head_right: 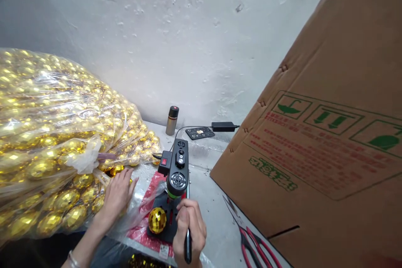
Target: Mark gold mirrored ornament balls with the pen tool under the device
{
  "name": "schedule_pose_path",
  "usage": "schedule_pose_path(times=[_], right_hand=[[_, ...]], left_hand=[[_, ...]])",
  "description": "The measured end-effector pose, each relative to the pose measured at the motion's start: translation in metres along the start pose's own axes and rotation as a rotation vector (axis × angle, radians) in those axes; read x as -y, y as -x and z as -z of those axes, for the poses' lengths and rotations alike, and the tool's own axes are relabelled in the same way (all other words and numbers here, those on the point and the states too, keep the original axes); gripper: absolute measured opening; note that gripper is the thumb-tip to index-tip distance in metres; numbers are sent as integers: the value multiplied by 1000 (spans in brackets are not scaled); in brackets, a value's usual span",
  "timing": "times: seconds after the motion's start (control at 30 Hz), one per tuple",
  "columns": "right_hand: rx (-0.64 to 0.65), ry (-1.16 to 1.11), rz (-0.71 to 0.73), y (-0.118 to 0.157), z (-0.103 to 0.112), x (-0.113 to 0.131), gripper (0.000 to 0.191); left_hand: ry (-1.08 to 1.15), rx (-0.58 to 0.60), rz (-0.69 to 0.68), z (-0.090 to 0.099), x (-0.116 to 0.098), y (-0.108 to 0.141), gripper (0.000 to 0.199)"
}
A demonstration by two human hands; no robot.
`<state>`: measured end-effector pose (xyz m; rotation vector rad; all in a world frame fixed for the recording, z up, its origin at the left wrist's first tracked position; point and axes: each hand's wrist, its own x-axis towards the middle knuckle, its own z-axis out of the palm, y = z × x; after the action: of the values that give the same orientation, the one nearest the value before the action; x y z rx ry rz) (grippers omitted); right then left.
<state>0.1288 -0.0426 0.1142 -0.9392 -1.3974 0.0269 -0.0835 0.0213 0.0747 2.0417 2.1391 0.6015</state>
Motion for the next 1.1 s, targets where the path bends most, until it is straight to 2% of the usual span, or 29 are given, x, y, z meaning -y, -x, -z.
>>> schedule_pose_path(times=[0.1, 0.2, 0.3, 0.37, 0.47, 0.57, 0.63, 0.7, 0.8, 0.93, 1.03, 1.1], right_hand=[[14, 10, 11, -3, 0, 2, 34], [31, 27, 33, -5, 2, 5, 33], [42, 43, 30, -6, 2, 7, 32], [47, 50, 29, -6, 2, 8, 32], [39, 53, 47, -8, 1, 8, 32], [43, 56, 62, -8, 2, 9, 32], [47, 56, 73, -8, 3, 9, 31], [37, 48, 76, -8, 2, 9, 32], [20, 40, 58, -9, 1, 10, 32], [32, 53, 62, -12, 1, 14, 32], [43, 56, 68, -13, 2, 16, 31], [45, 58, 65, -13, 3, 16, 31]], left_hand=[[-118, 208, 67, 13, 8, -22, 34], [-101, 281, 45, 12, 9, -23, 36], [-62, 318, 5, 7, 1, -20, 37], [14, 321, -39, 5, -7, -20, 36], [263, 363, -125, 1, -16, -16, 35], [428, 441, -187, -1, -15, -6, 33], [478, 451, -181, -1, -10, 0, 35], [536, 428, -139, -1, -5, 4, 38], [714, 382, 8, -5, 0, 0, 48], [1085, 390, 223, -12, 3, -8, 64], [1421, 491, 341, -11, 2, -6, 54], [1558, 564, 389, -8, 0, -2, 43]])
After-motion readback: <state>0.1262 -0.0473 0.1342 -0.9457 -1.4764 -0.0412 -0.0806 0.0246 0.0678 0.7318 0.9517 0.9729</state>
